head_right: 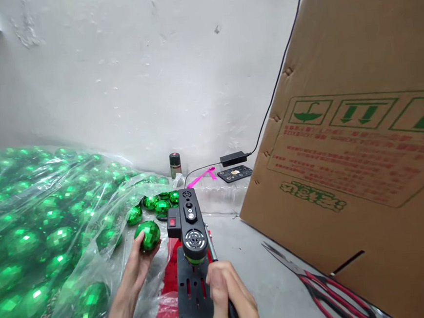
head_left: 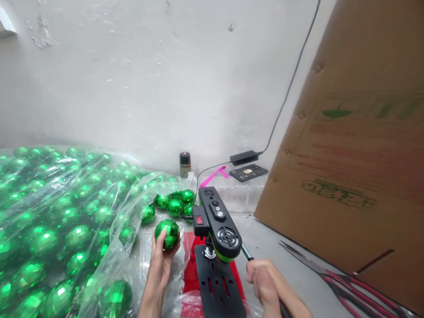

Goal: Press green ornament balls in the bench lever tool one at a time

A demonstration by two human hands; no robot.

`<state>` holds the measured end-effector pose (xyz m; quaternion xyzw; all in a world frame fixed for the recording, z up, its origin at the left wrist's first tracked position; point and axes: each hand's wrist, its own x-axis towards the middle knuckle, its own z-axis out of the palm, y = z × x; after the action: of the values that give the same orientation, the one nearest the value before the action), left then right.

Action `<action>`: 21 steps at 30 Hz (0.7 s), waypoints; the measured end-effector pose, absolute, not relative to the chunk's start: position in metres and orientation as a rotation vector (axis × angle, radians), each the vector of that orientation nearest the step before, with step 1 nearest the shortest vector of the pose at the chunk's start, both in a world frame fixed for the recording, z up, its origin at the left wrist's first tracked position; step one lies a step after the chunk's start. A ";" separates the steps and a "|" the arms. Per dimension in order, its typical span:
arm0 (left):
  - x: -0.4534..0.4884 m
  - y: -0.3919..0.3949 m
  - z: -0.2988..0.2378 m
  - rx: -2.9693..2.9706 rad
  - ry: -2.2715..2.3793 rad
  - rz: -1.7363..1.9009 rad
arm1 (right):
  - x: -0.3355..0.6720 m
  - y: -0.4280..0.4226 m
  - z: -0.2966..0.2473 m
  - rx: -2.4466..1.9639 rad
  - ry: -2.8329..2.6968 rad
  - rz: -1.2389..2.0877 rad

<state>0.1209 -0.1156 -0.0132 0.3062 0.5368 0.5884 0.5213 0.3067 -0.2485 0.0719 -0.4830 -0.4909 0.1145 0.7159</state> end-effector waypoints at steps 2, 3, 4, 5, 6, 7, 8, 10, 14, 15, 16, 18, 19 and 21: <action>0.119 -0.144 -0.016 0.645 1.148 1.353 | 0.312 -0.247 0.077 -1.057 -1.165 0.236; 0.119 -0.157 -0.019 0.605 1.100 1.324 | 0.314 -0.246 0.081 -1.052 -1.206 0.223; 0.120 -0.168 -0.023 0.579 1.072 1.298 | 0.316 -0.245 0.084 -1.047 -1.241 0.208; 0.122 -0.178 -0.028 0.566 1.057 1.273 | 0.317 -0.244 0.088 -1.046 -1.267 0.197; 0.125 -0.187 -0.034 0.573 1.056 1.247 | 0.318 -0.243 0.092 -1.043 -1.279 0.186; 0.128 -0.193 -0.039 0.608 1.068 1.217 | 0.317 -0.243 0.095 -1.037 -1.282 0.178; 0.132 -0.198 -0.043 0.667 1.095 1.188 | 0.317 -0.242 0.098 -1.030 -1.279 0.171; 0.138 -0.203 -0.050 0.856 1.198 1.133 | 0.315 -0.242 0.099 -1.014 -1.269 0.163; 0.150 -0.203 -0.052 1.311 1.405 1.002 | 0.312 -0.242 0.092 -0.991 -1.258 0.179; 0.152 -0.202 -0.052 1.394 1.413 0.971 | 0.312 -0.242 0.090 -0.985 -1.258 0.185; 0.155 -0.200 -0.052 1.465 1.408 0.951 | 0.312 -0.242 0.088 -0.979 -1.258 0.189; 0.160 -0.197 -0.053 1.581 1.406 0.951 | 0.313 -0.243 0.086 -0.970 -1.259 0.193; 0.163 -0.195 -0.055 1.630 1.415 0.968 | 0.313 -0.244 0.086 -0.969 -1.260 0.193; 0.168 -0.192 -0.059 1.714 1.442 1.014 | 0.313 -0.244 0.089 -0.970 -1.266 0.185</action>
<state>0.1680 -0.1922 -0.0592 0.6569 0.5526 0.3885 0.3349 0.3126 -0.2443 0.0887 -0.4348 -0.5670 0.0828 0.6947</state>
